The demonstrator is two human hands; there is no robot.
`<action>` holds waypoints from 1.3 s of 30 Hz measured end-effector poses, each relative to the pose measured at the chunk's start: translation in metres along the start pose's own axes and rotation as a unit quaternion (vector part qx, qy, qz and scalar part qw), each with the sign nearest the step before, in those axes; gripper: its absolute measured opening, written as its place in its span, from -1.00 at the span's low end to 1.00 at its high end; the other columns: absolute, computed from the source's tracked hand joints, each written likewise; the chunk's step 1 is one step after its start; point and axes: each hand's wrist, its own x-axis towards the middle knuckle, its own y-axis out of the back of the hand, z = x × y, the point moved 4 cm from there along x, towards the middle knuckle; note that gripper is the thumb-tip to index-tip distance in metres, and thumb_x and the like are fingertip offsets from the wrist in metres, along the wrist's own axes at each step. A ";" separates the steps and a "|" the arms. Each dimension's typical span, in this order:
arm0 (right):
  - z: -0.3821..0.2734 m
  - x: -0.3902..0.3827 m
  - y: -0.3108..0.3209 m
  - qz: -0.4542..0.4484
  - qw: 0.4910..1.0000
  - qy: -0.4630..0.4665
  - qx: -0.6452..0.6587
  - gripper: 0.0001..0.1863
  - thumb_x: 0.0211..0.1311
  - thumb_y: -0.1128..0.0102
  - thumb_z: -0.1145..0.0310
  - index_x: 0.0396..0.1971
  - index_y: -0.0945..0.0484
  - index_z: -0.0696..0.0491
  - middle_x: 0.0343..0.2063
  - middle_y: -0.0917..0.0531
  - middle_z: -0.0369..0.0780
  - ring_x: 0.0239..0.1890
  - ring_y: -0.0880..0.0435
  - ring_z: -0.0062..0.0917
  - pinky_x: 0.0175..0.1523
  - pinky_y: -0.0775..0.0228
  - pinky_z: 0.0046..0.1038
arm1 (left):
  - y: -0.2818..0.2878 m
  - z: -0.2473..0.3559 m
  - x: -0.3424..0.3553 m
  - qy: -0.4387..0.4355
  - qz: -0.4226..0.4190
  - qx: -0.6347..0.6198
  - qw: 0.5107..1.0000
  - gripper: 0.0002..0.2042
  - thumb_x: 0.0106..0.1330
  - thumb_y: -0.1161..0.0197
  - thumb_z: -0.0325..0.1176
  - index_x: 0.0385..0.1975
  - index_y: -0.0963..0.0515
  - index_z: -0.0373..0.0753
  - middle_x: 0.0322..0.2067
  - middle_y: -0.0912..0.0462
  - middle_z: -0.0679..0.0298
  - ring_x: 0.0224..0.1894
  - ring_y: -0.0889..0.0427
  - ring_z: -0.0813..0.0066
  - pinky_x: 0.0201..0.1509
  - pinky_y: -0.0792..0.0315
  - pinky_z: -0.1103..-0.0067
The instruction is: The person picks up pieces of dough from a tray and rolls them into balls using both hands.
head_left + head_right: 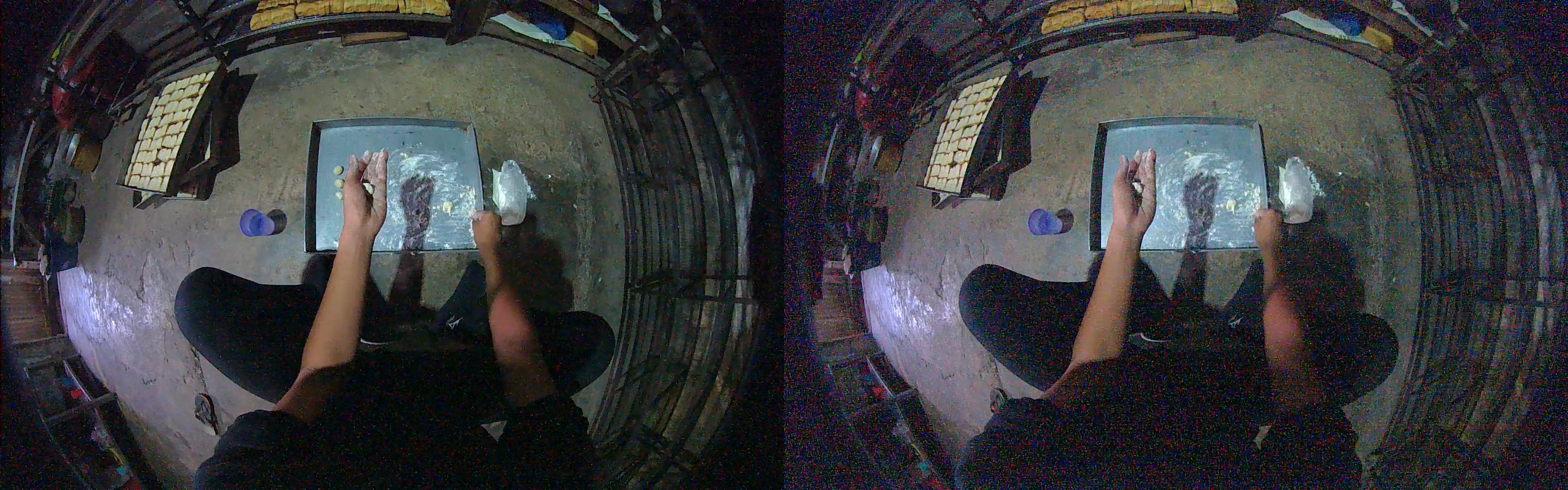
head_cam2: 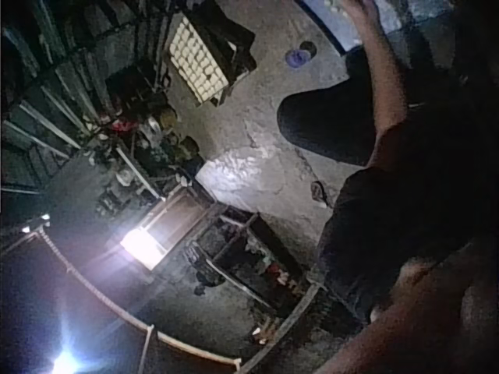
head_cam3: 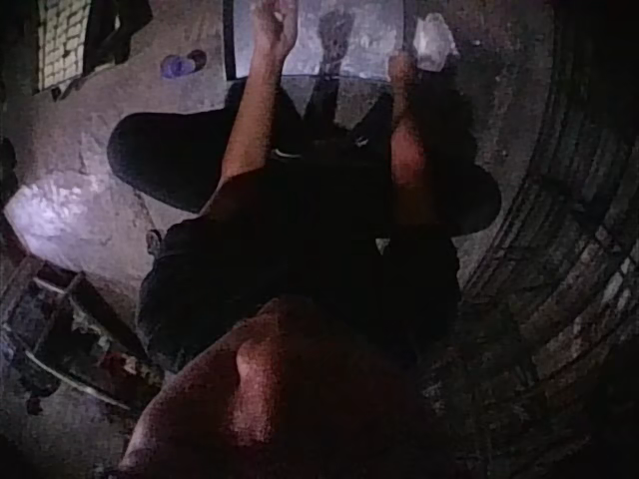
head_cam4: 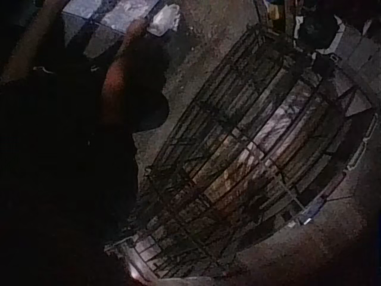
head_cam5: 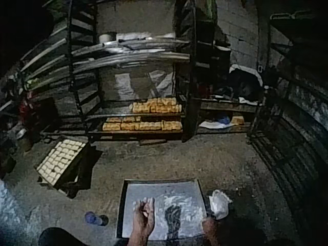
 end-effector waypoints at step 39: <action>-0.033 -0.010 0.019 -0.055 0.996 -0.063 -0.037 -0.71 0.13 -0.31 0.28 -0.23 -0.67 0.17 -0.26 -0.69 0.09 -0.17 -0.67 0.05 -0.03 -0.52 -0.04 | 0.003 0.004 -0.005 -0.018 0.021 0.003 1.000 -0.55 0.46 -0.15 -0.25 0.07 -0.30 -0.57 0.14 -0.37 -0.18 0.26 -0.43 -0.01 0.36 -0.46 0.36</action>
